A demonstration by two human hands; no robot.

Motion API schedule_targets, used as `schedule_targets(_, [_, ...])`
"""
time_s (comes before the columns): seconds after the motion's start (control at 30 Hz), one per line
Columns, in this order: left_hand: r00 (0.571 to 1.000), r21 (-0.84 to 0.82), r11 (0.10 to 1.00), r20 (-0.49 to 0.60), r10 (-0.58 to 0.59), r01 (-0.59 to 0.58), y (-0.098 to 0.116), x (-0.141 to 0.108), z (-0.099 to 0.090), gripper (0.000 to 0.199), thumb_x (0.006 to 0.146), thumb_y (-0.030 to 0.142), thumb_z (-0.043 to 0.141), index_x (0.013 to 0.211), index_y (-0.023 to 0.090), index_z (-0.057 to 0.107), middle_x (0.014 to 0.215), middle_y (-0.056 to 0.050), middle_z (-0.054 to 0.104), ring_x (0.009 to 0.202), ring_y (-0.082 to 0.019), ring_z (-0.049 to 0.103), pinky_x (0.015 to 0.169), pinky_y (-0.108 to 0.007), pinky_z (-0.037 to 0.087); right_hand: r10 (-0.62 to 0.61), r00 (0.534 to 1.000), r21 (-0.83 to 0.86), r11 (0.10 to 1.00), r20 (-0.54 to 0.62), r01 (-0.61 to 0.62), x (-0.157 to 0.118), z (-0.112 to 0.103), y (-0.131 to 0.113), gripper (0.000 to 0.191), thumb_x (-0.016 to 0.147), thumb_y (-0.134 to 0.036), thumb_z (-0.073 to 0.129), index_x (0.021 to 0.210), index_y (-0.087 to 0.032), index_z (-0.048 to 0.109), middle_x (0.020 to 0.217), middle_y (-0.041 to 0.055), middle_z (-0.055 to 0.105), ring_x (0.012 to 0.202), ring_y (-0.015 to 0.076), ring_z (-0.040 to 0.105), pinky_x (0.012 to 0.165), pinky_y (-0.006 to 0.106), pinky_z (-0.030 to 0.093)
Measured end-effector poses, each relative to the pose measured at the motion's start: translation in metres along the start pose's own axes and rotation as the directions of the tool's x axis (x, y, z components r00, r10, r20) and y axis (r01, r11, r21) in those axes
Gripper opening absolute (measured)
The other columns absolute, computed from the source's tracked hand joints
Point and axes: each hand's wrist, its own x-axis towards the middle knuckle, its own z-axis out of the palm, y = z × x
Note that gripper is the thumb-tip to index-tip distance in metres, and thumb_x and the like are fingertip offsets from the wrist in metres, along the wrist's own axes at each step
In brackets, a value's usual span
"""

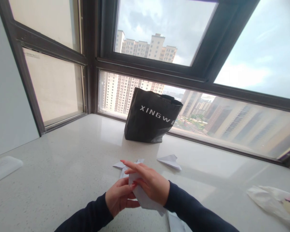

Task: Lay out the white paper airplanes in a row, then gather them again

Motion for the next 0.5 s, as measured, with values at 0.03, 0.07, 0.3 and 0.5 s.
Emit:
schedule_targets(0.03, [1.0,0.011,1.0,-0.008,0.008,-0.008,0.0,0.0,0.0,0.022,0.064,0.027,0.067,0.08,0.015,0.059,0.066,-0.001,0.059,0.062,-0.013,0.059,0.064,-0.031,0.046,-0.013,1.0,-0.004,1.0,-0.007,0.013,0.0,-0.001,-0.001,0.071,0.064,0.007,0.039,0.127,-0.025,0.03,0.108,0.0031,0.057,0.096,0.0151,0.05,0.085,0.029,0.039])
schedule_targets(0.07, [1.0,0.014,1.0,-0.017,0.015,-0.015,0.0,0.0,0.0,0.024,0.063,0.03,0.069,0.08,0.015,0.059,0.066,-0.001,0.059,0.062,-0.013,0.059,0.063,-0.03,0.047,-0.027,0.999,-0.011,1.0,-0.028,0.027,0.0,-0.002,-0.001,0.07,0.064,0.007,0.038,0.126,-0.025,0.032,0.11,0.0026,0.056,0.097,0.0151,0.05,0.085,0.03,0.039])
schedule_targets(0.3, [0.999,0.006,0.999,-0.034,0.038,-0.038,0.001,0.001,0.001,0.03,0.063,0.032,0.07,0.086,0.014,0.061,0.07,-0.004,0.063,0.066,-0.015,0.061,0.064,-0.027,0.047,0.041,0.946,0.035,0.999,-0.321,-0.031,-0.011,-0.009,0.005,0.043,0.08,-0.009,0.037,0.12,-0.024,0.039,0.123,0.0059,0.043,0.109,0.017,0.041,0.089,0.034,0.038])
schedule_targets(0.5, [0.996,0.036,0.996,-0.037,0.079,-0.078,0.002,0.001,0.004,0.03,0.066,0.035,0.067,0.086,0.014,0.059,0.076,-0.005,0.064,0.072,-0.017,0.061,0.067,-0.027,0.044,0.265,0.924,0.078,0.964,-0.275,-0.254,-0.026,-0.004,0.019,0.031,0.078,-0.027,0.05,0.108,-0.019,0.05,0.097,0.0075,0.058,0.085,0.0178,0.055,0.073,0.033,0.047])
